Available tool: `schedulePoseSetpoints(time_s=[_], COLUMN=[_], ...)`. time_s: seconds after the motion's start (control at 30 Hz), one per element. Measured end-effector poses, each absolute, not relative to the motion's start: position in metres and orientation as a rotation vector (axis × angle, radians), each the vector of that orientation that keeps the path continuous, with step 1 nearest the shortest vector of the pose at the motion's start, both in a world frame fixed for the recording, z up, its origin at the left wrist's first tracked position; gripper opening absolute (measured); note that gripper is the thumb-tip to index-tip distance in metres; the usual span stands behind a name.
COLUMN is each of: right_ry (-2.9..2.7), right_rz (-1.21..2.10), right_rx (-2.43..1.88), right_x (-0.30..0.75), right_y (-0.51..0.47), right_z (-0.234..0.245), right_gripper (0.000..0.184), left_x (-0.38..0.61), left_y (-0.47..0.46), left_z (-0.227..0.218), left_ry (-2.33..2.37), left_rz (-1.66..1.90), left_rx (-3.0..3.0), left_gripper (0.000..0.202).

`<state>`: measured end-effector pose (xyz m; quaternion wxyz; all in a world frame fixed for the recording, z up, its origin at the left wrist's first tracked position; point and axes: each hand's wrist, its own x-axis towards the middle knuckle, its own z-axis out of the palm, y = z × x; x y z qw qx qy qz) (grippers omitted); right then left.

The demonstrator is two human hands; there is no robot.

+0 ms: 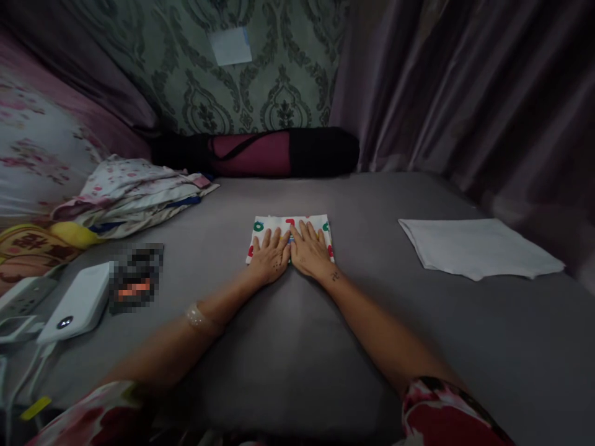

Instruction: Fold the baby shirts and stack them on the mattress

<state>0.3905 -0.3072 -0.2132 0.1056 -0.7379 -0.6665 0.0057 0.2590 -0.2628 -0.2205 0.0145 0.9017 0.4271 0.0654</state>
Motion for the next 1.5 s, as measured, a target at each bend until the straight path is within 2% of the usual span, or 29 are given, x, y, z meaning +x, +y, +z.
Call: schedulePoseSetpoints(time_s=[0.27,0.47,0.6,0.83,1.17,1.33,1.5], right_ry=[-2.018,-2.078,-2.045,-2.014,-1.937,-1.960,-1.974], right_rz=[0.109,0.130,-0.031,0.045,0.105,0.001,-0.024], right_rx=[-2.251,-2.224,-2.123,-2.160,-2.126,-2.143,-2.144], right_x=[0.393,0.395,0.392,0.396,0.406,0.405,0.404], right_y=[-0.303,-0.286,-0.272,-0.266,-0.271,-0.280,-0.280], right_z=[-0.207,-0.183,-0.193,-0.220,-0.210,-0.222,-0.225], right_gripper=[0.054,0.050,0.054,0.059,0.058,0.057,0.057], left_x=[0.259,0.263,0.274,0.280,0.278,0.280,0.279], left_y=[-0.257,-0.227,-0.215,-0.204,-0.218,-0.227,-0.226], left_z=[-0.209,-0.181,-0.189,-0.218,-0.210,-0.219,-0.224], left_ry=[1.248,1.203,1.264,1.267,1.255,1.210,1.206], left_rz=[0.201,0.190,0.378,0.229,0.391,0.212,0.222], left_rx=[2.854,2.760,2.754,2.720,2.792,2.788,2.812], left_gripper=[0.053,0.036,0.041,0.054,0.051,0.053,0.053])
